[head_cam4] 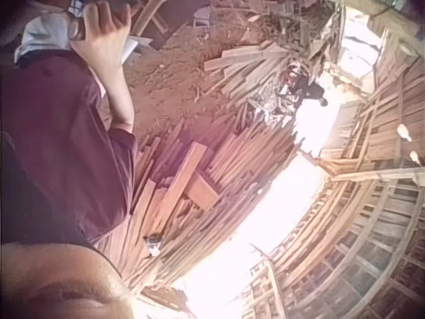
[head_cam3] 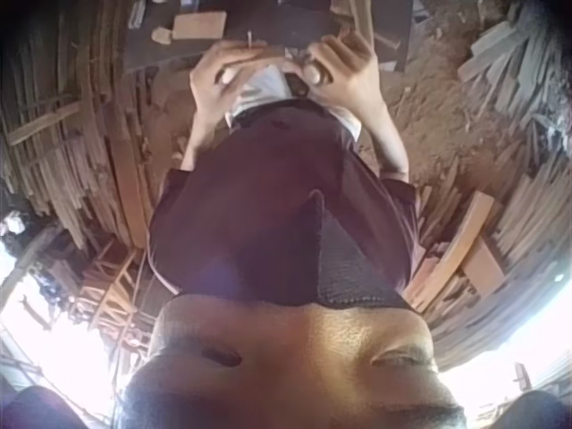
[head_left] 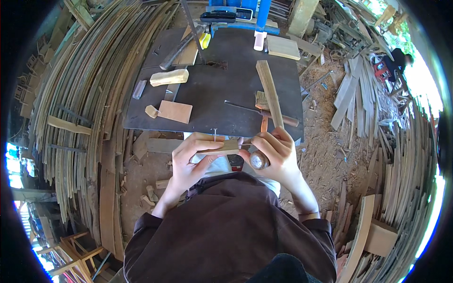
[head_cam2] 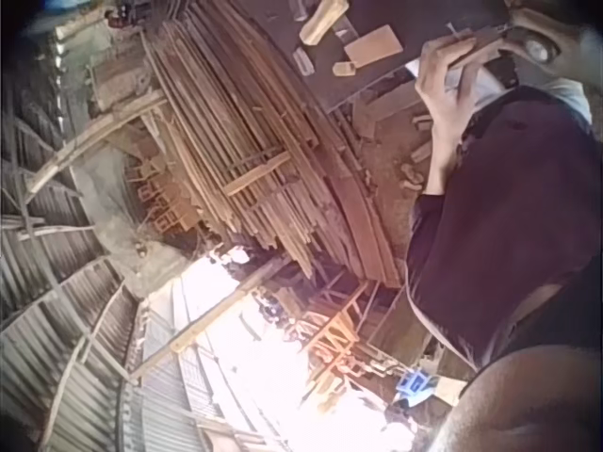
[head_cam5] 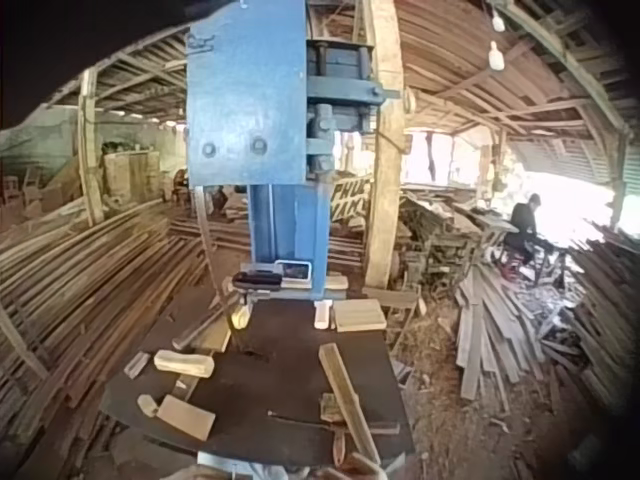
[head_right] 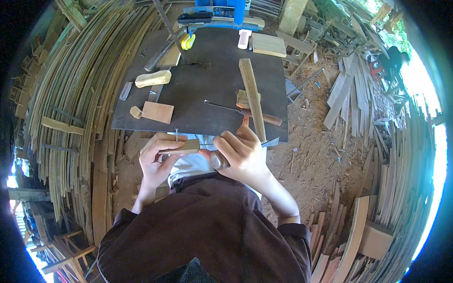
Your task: The person organizes small wooden pieces and tools on a workbench. They use a brush to sweep sawdust off the table and a wooden mallet to tap a small wooden block. The person then uses a chisel to carve or shape the block while holding it steady.
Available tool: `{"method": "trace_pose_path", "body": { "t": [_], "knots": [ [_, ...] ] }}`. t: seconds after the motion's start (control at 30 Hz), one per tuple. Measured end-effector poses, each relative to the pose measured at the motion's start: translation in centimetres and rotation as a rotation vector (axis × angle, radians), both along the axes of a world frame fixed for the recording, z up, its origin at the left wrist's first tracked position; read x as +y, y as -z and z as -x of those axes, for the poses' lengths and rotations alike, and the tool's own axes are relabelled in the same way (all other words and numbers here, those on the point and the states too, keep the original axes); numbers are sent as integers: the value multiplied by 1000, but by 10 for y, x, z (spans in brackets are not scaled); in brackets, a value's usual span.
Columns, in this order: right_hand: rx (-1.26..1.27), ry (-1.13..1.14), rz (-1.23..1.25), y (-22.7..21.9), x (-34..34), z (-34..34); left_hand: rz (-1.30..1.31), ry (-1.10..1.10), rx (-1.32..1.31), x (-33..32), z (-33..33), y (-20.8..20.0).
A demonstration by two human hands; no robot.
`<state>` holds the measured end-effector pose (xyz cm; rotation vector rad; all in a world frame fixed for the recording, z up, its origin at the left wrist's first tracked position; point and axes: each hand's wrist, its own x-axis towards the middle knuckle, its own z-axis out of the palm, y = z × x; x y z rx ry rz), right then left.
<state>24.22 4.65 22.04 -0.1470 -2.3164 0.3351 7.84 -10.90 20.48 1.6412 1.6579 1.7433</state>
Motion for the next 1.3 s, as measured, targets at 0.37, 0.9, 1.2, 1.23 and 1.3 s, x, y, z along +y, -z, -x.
{"method": "trace_pose_path", "body": {
  "t": [0.37, 0.9, 1.2, 1.23, 1.3],
  "knots": [
    [86, -45, -42, 2, -1, 6, -26, 3, -191, 7, -7, 6],
    [150, -60, 47, 12, -6, 12, 14, 5, -296, 10, -9, 8],
    [169, -40, 48, 16, -6, 15, 34, -42, -337, 12, -11, 12],
    [167, -38, 47, 17, -6, 16, 33, -47, -333, 13, -11, 13],
    [164, -36, 44, 21, -6, 16, 32, -59, -323, 13, -11, 14]
  ]
}}
